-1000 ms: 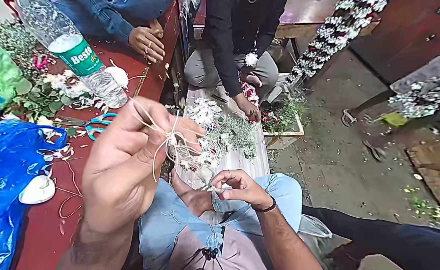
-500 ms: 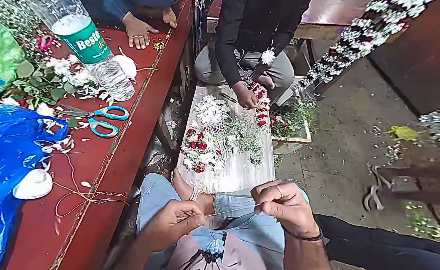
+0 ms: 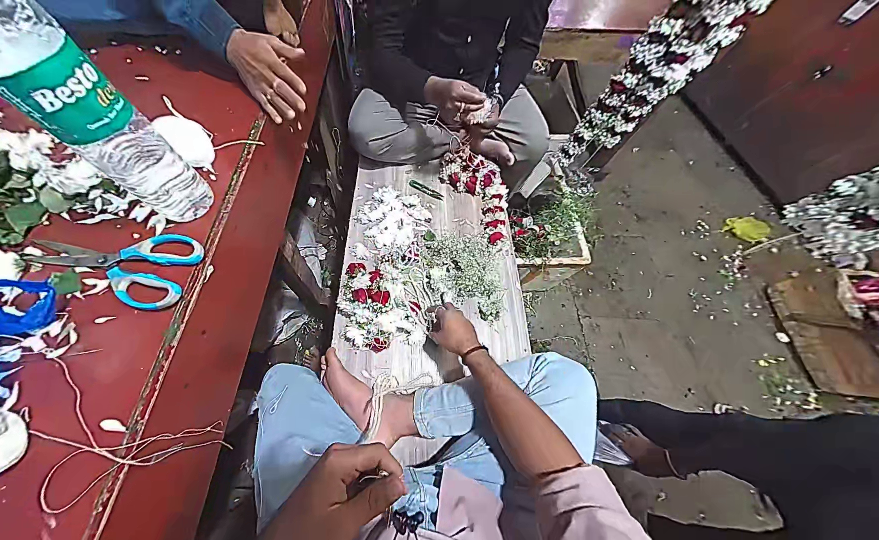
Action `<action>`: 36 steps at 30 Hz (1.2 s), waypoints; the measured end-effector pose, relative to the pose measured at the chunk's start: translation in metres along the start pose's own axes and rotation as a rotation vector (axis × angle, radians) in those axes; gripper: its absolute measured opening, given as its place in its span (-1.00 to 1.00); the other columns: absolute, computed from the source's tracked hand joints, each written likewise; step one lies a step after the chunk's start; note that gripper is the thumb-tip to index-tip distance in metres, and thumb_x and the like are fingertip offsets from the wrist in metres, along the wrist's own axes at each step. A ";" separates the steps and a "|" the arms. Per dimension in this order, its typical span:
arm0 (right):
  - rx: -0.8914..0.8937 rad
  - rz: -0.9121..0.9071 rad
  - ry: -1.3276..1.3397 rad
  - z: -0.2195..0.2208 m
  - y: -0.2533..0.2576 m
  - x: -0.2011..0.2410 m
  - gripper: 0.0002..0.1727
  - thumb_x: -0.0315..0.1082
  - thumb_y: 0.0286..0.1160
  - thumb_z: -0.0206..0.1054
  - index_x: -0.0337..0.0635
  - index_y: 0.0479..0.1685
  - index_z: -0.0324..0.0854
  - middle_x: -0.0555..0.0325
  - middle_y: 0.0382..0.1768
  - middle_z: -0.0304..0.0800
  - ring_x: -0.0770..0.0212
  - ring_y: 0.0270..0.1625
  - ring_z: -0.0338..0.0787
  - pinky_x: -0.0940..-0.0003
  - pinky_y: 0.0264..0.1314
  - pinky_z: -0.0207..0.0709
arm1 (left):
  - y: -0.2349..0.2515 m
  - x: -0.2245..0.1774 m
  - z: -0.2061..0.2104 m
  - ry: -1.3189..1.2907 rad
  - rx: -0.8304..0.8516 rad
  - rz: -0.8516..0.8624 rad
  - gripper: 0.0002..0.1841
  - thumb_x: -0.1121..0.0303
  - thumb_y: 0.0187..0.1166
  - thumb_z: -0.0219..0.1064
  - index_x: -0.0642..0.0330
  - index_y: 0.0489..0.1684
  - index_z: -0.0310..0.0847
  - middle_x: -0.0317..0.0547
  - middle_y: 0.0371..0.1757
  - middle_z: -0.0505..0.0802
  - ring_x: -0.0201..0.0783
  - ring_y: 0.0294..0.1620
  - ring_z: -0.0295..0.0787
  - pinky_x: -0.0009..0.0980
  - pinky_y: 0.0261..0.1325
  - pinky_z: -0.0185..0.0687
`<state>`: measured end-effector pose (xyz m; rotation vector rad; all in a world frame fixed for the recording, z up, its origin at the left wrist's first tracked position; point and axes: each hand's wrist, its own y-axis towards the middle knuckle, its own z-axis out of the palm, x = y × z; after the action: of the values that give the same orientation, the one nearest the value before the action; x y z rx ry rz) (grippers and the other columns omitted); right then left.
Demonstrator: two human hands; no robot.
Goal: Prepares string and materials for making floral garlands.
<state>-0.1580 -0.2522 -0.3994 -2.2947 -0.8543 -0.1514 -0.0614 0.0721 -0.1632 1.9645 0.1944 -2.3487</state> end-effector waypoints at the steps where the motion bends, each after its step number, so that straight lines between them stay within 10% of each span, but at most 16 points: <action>1: 0.007 -0.007 -0.045 0.004 0.005 0.001 -0.23 -0.17 -0.05 0.60 0.10 0.44 0.64 -0.17 0.47 0.58 -0.29 0.39 0.65 -0.38 0.15 0.62 | -0.001 0.002 -0.001 0.006 -0.012 -0.013 -0.73 0.23 0.76 0.28 0.27 -0.17 0.75 -0.24 -0.33 0.83 -0.55 -0.35 0.72 -0.62 -0.24 0.69; 17: -0.229 -0.106 0.080 -0.015 0.005 0.006 -0.65 -0.11 0.30 0.44 -0.19 -0.09 0.82 -0.08 0.18 0.79 -0.16 0.33 0.70 -0.31 0.37 0.46 | -0.003 0.016 -0.003 -0.026 -0.107 -0.077 -0.75 0.22 0.74 0.30 0.23 -0.16 0.76 -0.28 -0.36 0.81 -0.55 -0.41 0.69 -0.61 -0.30 0.67; 20: -0.285 -0.184 0.295 -0.039 0.011 0.000 -0.77 -0.22 0.40 0.45 -0.12 -0.09 0.82 0.02 -0.18 0.89 -0.03 -0.07 0.87 -0.25 0.05 0.69 | -0.005 0.020 -0.001 -0.052 -0.126 -0.074 -0.77 0.25 0.73 0.31 0.22 -0.17 0.76 -0.30 -0.36 0.81 -0.55 -0.42 0.67 -0.62 -0.31 0.65; 24: -0.312 -0.285 0.540 -0.091 -0.008 0.007 -0.78 -0.27 0.51 0.45 -0.13 0.03 0.76 0.04 -0.17 0.89 0.09 -0.24 0.85 -0.04 -0.15 0.75 | -0.004 0.023 0.002 -0.063 -0.119 -0.061 -0.75 0.20 0.73 0.30 0.19 -0.16 0.77 -0.34 -0.38 0.80 -0.61 -0.44 0.64 -0.65 -0.36 0.61; 30: -0.252 -0.340 0.666 -0.169 -0.085 -0.001 -0.88 -0.39 0.53 0.42 -0.13 -0.04 0.73 0.06 -0.50 0.79 0.18 -0.62 0.67 0.26 -0.55 0.61 | -0.004 0.021 0.001 -0.052 -0.152 -0.018 -0.74 0.20 0.74 0.29 0.21 -0.16 0.77 -0.28 -0.33 0.84 -0.54 -0.38 0.72 -0.60 -0.26 0.70; 33: -0.310 -0.197 0.549 -0.181 -0.094 -0.018 -0.87 -0.33 0.57 0.41 -0.12 -0.03 0.74 0.09 -0.44 0.82 0.20 -0.54 0.73 0.18 -0.43 0.67 | -0.007 0.019 -0.005 -0.004 -0.134 -0.034 -0.75 0.21 0.77 0.24 0.18 -0.02 0.76 -0.29 -0.32 0.81 -0.55 -0.43 0.65 -0.62 -0.35 0.62; 36: -0.355 -0.064 0.364 -0.153 -0.084 -0.024 -0.81 -0.23 0.56 0.40 -0.12 -0.06 0.78 0.06 -0.41 0.82 0.08 -0.41 0.79 -0.11 -0.27 0.69 | -0.008 0.016 -0.014 0.141 -0.014 0.000 -0.63 0.16 0.84 0.12 0.16 0.35 0.68 -0.19 0.01 0.85 -0.46 -0.14 0.75 -0.48 -0.01 0.74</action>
<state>-0.2102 -0.3156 -0.2433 -2.4499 -0.7546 -0.7792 -0.0518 0.0824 -0.1804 2.1241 0.2181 -2.2032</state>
